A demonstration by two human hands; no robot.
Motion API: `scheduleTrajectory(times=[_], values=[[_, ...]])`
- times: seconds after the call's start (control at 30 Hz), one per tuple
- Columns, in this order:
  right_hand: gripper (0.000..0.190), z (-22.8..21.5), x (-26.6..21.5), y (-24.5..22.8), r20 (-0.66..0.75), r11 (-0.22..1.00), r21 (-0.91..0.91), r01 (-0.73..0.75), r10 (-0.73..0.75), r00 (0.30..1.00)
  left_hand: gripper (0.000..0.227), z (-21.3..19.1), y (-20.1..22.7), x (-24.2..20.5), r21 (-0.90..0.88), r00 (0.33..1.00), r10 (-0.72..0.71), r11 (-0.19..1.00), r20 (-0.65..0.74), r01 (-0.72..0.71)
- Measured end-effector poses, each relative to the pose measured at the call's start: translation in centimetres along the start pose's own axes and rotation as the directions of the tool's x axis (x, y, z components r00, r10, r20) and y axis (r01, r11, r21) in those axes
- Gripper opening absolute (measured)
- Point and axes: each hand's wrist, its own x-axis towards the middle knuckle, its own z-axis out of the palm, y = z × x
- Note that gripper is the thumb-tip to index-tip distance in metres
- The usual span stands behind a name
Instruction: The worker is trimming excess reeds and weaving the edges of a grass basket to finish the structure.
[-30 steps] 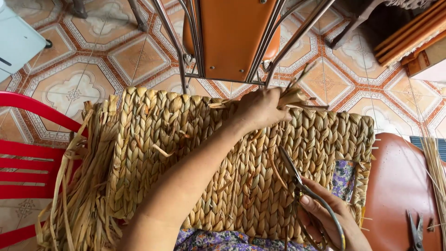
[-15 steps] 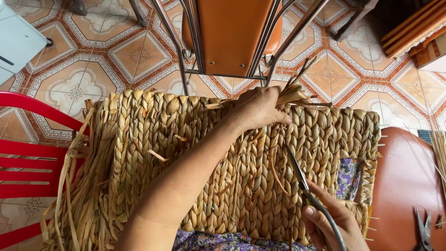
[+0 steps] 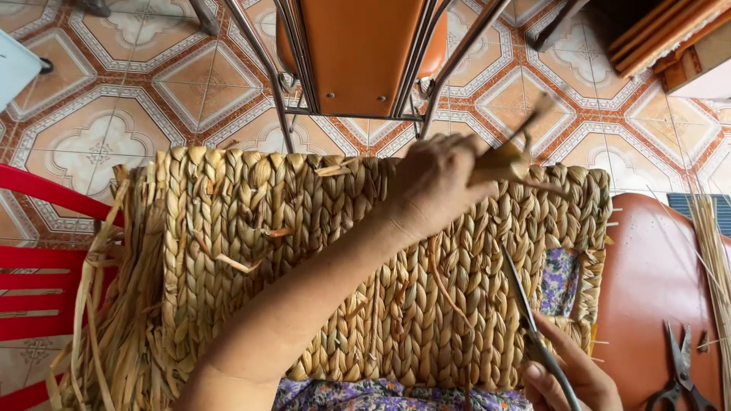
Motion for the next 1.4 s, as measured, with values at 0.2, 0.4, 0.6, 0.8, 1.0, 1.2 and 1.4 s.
scheduleTrajectory(times=[0.2,0.4,0.6,0.8,1.0,1.2,1.4], values=[[0.066,0.2,0.5,-0.9,-0.029,0.974,-0.035,-0.224,0.223,0.974,0.077,1.8,2.0,0.2,0.126,0.985,-0.005,0.992,0.171,-0.017],[0.083,-1.7,2.4,-0.1,0.216,0.961,-0.244,-0.132,0.187,0.958,0.088,2.7,1.7,0.0,0.164,0.979,-0.016,0.986,0.201,-0.018],[0.076,0.8,1.7,0.2,0.105,0.916,-0.359,-0.178,0.229,0.968,0.085,1.5,3.0,0.6,0.189,0.927,-0.150,0.978,0.343,0.088],[0.072,-6.8,2.1,8.7,0.197,0.982,-0.067,0.174,-0.158,0.967,0.062,3.6,0.4,-0.7,0.111,0.995,0.025,0.993,0.098,-0.036],[0.087,-8.3,0.9,7.7,0.026,0.902,-0.305,0.304,-0.311,0.950,0.034,-1.2,3.9,-1.8,-0.146,0.994,-0.101,0.984,0.036,0.105],[0.098,-11.9,-0.8,12.7,-0.009,0.565,-0.817,0.118,-0.218,0.976,0.021,0.1,7.7,-7.4,-0.166,0.904,-0.025,0.980,0.426,0.106],[0.094,-8.1,-2.6,6.8,0.107,0.444,-0.866,0.232,-0.289,0.951,0.011,1.8,9.7,-8.5,-0.007,0.877,0.026,1.000,0.479,-0.026]])
